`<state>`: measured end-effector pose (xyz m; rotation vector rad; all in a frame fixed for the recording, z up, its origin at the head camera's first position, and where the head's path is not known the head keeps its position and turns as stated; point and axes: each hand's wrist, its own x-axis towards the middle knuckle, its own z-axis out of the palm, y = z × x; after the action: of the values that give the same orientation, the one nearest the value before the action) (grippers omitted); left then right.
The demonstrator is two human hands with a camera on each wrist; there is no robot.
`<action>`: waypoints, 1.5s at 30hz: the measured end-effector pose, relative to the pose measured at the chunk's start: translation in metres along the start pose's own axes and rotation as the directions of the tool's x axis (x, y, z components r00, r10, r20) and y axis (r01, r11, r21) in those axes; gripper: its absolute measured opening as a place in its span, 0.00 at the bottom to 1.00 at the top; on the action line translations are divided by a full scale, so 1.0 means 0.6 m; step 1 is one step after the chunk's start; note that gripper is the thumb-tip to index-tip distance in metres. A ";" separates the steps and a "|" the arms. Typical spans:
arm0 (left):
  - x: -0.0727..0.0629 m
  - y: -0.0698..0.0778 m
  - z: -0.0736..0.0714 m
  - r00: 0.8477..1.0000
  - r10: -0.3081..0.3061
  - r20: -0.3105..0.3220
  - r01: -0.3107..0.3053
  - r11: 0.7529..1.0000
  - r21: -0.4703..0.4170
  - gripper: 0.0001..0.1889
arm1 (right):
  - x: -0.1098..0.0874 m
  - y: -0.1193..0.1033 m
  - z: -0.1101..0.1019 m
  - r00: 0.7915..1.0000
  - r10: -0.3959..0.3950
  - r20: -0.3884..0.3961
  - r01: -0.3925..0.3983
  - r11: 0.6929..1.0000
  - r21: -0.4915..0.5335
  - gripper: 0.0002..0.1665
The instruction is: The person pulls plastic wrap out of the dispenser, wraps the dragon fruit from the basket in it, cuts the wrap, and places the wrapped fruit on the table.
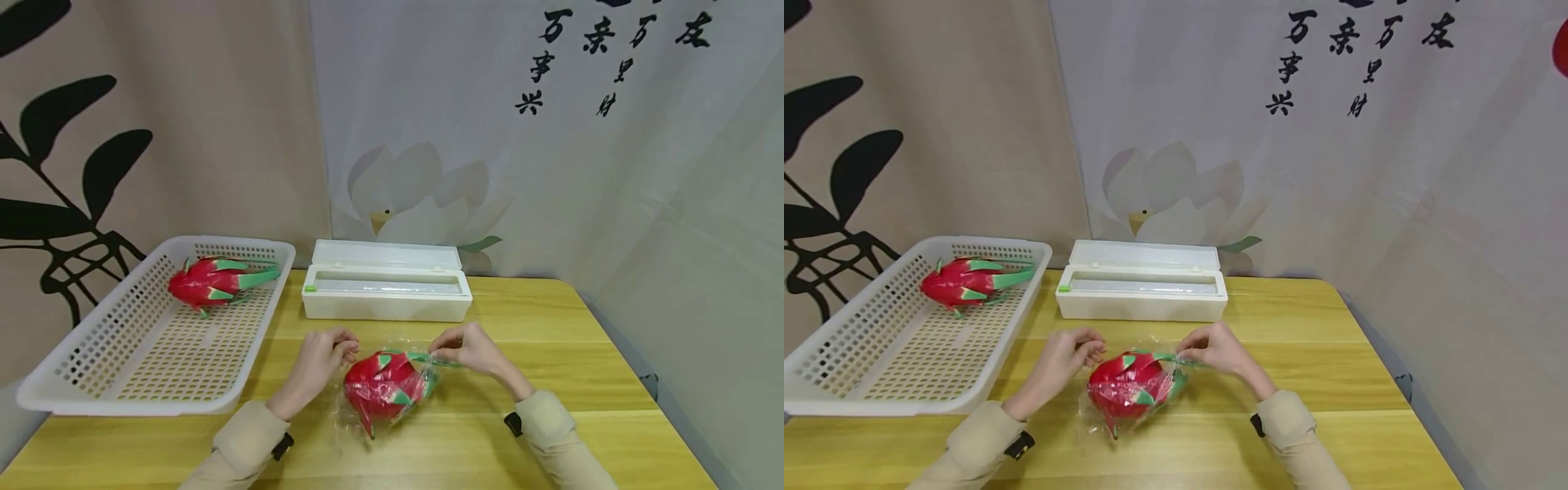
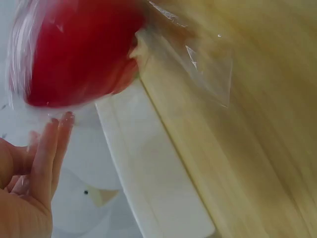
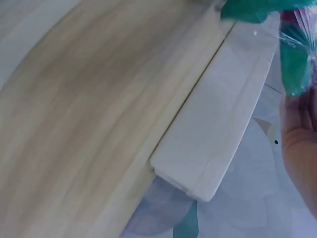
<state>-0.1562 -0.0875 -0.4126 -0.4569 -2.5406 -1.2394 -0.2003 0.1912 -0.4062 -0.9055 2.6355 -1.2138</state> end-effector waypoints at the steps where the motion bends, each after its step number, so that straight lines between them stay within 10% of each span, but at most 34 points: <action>1: 0.002 0.003 0.003 1.000 0.001 0.005 -0.002 1.000 0.002 0.04 | 0.001 -0.002 0.000 1.000 0.011 0.011 -0.011 1.000 -0.001 0.06; 9: -0.008 0.028 0.013 0.984 0.145 0.101 -0.158 0.978 0.133 0.08 | 0.008 0.013 0.008 1.000 0.017 0.011 -0.016 0.999 -0.043 0.04; 15: -0.033 0.027 -0.016 0.938 0.179 0.297 -0.213 0.973 0.087 0.27 | -0.002 0.021 0.006 1.000 0.025 -0.015 -0.026 0.999 -0.044 0.05; 24: -0.047 0.014 -0.018 0.935 0.276 0.221 -0.300 0.951 0.082 0.10 | -0.001 0.025 0.006 0.999 0.031 -0.018 -0.031 0.999 -0.025 0.04; 33: -0.048 -0.004 -0.010 0.864 0.450 0.225 -0.500 0.816 0.290 0.16 | 0.003 0.024 0.004 0.995 0.095 -0.009 -0.094 0.995 0.025 0.04; 38: -0.049 -0.014 -0.012 0.870 0.445 0.212 -0.486 0.844 0.227 0.17 | 0.002 0.025 0.003 0.995 0.097 -0.009 -0.097 0.994 0.042 0.04; 45: -0.039 -0.018 -0.004 0.924 0.365 0.115 -0.380 0.907 0.179 0.11 | 0.005 0.026 0.002 0.993 0.121 -0.004 -0.121 0.991 0.058 0.04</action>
<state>-0.1390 -0.0992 -0.4279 -0.9094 -2.4494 -0.8339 -0.2099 0.1968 -0.4177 -0.7216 2.6040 -1.2582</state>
